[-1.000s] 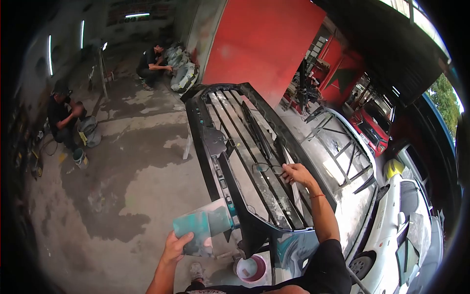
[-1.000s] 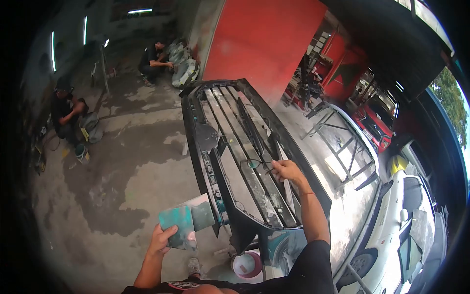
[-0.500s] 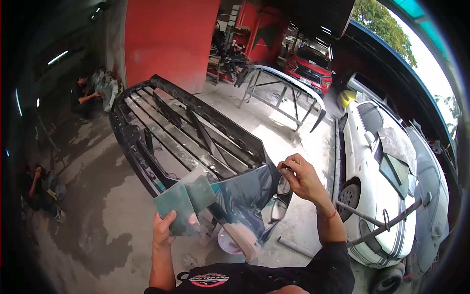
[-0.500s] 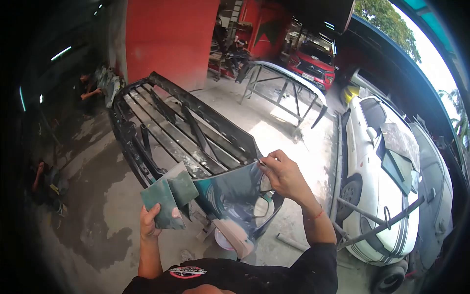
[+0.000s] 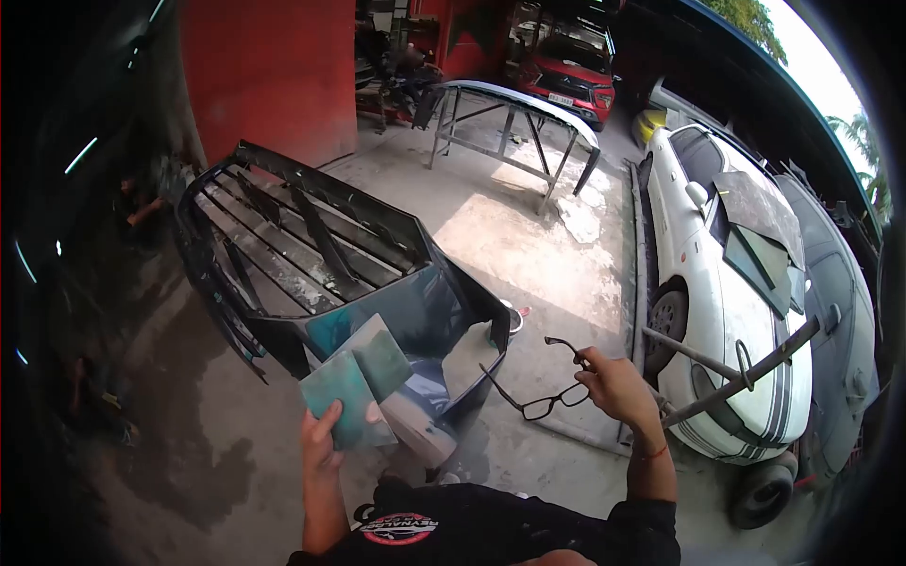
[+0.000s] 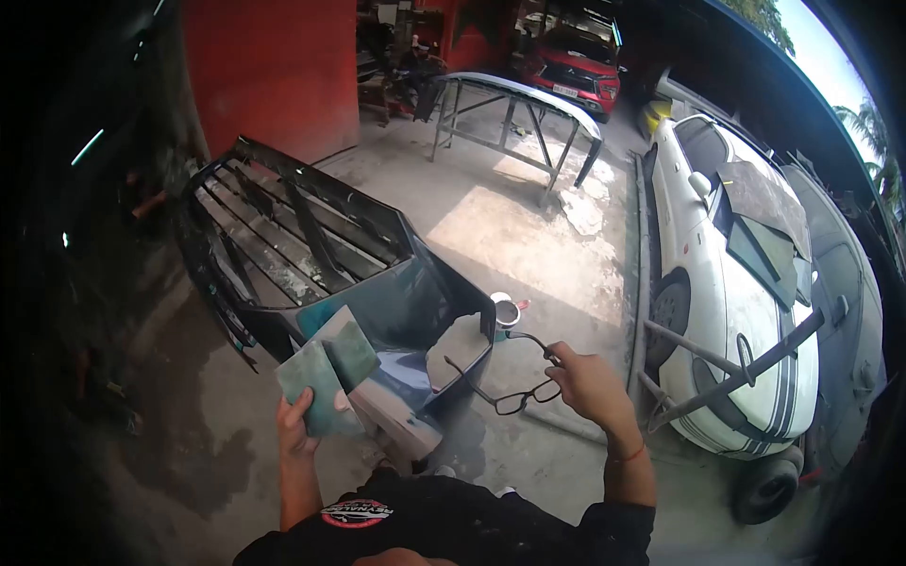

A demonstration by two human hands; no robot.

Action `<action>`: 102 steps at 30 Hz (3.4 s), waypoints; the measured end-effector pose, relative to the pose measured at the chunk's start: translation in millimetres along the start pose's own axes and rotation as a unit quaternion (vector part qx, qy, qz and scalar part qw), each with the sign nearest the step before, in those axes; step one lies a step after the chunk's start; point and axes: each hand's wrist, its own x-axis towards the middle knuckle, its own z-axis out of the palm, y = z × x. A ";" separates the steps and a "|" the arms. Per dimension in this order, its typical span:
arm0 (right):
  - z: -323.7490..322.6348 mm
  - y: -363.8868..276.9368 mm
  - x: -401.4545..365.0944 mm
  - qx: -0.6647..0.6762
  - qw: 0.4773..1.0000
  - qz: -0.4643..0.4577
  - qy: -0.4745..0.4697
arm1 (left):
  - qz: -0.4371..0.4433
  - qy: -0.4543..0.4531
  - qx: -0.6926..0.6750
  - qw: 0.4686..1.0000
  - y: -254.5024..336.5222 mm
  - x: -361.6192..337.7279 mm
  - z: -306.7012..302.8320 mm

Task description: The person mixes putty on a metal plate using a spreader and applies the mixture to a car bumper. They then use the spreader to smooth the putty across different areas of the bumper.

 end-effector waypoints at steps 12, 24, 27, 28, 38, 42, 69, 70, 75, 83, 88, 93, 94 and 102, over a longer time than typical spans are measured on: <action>-7.7 -0.2 -8.1 0.189 0.960 -0.075 0.191 | -0.003 -0.018 0.031 0.999 -17.5 -2.2 26.6; -11.6 -72.8 -34.3 0.292 0.830 -0.374 0.294 | -0.024 0.013 0.057 0.998 -33.4 -15.3 10.7; -13.5 -70.9 -31.5 0.331 0.772 -0.473 0.267 | -0.060 -0.012 0.057 0.996 -23.8 -24.2 23.7; -10.9 -74.1 -31.0 0.337 0.770 -0.474 0.263 | -0.059 -0.006 0.058 0.997 -24.6 -24.7 23.7; -52.4 -103.6 -55.9 0.472 0.612 -0.633 0.036 | -0.088 -0.043 0.051 0.994 -28.3 -35.9 16.9; -49.4 -110.2 -55.7 0.462 0.662 -0.589 0.024 | -0.093 -0.054 0.022 0.994 -33.4 -39.3 14.5; 222.1 -99.6 68.5 0.780 0.607 0.154 -0.026 | -0.309 -0.134 -0.120 0.934 -55.2 25.8 3.3; 224.2 -105.4 76.7 0.794 0.591 0.139 -0.030 | -0.314 -0.140 -0.122 0.931 -50.2 35.7 -1.0; 226.2 -132.9 117.8 0.859 0.481 0.159 0.069 | -0.304 -0.124 -0.076 0.941 -24.3 91.1 -22.8; 189.4 -99.5 140.2 0.657 0.739 0.080 0.129 | -0.133 0.048 0.011 0.990 10.1 142.6 -39.9; 161.9 -127.9 137.5 0.022 0.930 -0.365 0.045 | -0.045 0.091 0.050 0.994 -5.6 110.5 -16.4; 170.5 -120.6 128.4 -0.060 0.900 -0.432 0.005 | -0.016 0.085 0.152 0.985 -20.0 99.8 -6.7; 171.3 -120.5 129.9 -0.061 0.899 -0.433 0.006 | -0.015 0.086 0.152 0.985 -21.8 100.0 -5.0; 206.5 -117.5 123.7 0.015 0.923 -0.375 -0.088 | -0.022 0.076 0.252 0.964 -31.5 95.0 -4.9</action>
